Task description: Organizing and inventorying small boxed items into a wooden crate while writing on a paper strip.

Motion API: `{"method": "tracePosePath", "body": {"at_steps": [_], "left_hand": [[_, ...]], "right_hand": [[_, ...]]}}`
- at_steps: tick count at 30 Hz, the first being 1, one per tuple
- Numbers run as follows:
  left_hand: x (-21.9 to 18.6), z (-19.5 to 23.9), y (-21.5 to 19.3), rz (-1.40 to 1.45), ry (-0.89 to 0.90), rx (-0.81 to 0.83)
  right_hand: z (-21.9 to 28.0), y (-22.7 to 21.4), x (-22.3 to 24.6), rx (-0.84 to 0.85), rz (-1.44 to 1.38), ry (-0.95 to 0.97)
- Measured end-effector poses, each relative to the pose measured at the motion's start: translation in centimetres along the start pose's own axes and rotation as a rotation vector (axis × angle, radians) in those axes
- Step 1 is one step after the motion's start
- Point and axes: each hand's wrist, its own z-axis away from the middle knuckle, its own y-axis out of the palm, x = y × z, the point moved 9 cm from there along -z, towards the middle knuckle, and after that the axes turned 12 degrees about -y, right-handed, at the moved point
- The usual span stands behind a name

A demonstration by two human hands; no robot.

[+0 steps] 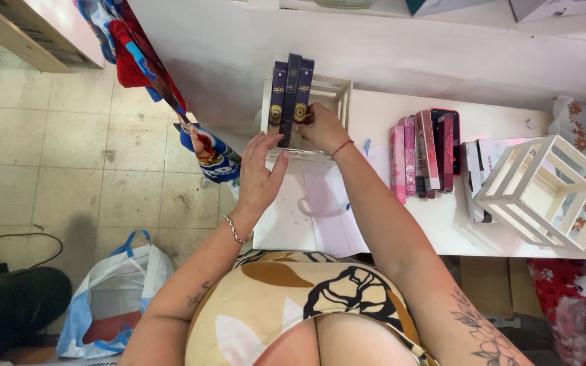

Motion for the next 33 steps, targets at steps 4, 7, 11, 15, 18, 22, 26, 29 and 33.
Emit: {"method": "tracePosePath", "body": {"at_steps": [4,7,11,15,18,22,26,29,33], "left_hand": [[0.4,0.1,0.1,0.032,0.058,-0.040],[0.5,0.1,0.2,0.028,0.055,-0.048],[0.5,0.1,0.1,0.033,0.057,-0.061],[0.5,0.2,0.1,0.039,0.063,-0.063],[0.3,0.2,0.0,0.042,0.064,-0.056],[0.0,0.1,-0.2,0.043,0.071,-0.056],[-0.1,-1.0,-0.7,0.058,0.050,-0.039],[-0.6,-3.1,-1.0,0.037,0.062,-0.027],[-0.1,-5.8,-0.5,-0.041,0.067,0.013]], "right_hand": [[0.2,0.0,0.3,0.017,-0.055,0.009],[0.1,0.0,0.3,-0.003,-0.095,-0.001],[-0.1,0.1,0.5,0.026,-0.045,-0.025],[-0.3,0.3,0.1,0.033,-0.013,-0.030],[-0.8,0.5,-0.5,0.044,0.025,-0.043],[-0.5,0.4,-0.1,0.010,-0.027,-0.047],[0.1,0.0,1.3,-0.021,-0.098,-0.063],[0.3,0.0,1.8,-0.028,-0.110,-0.061],[1.1,-0.6,2.6,-0.040,-0.132,-0.050]]}}
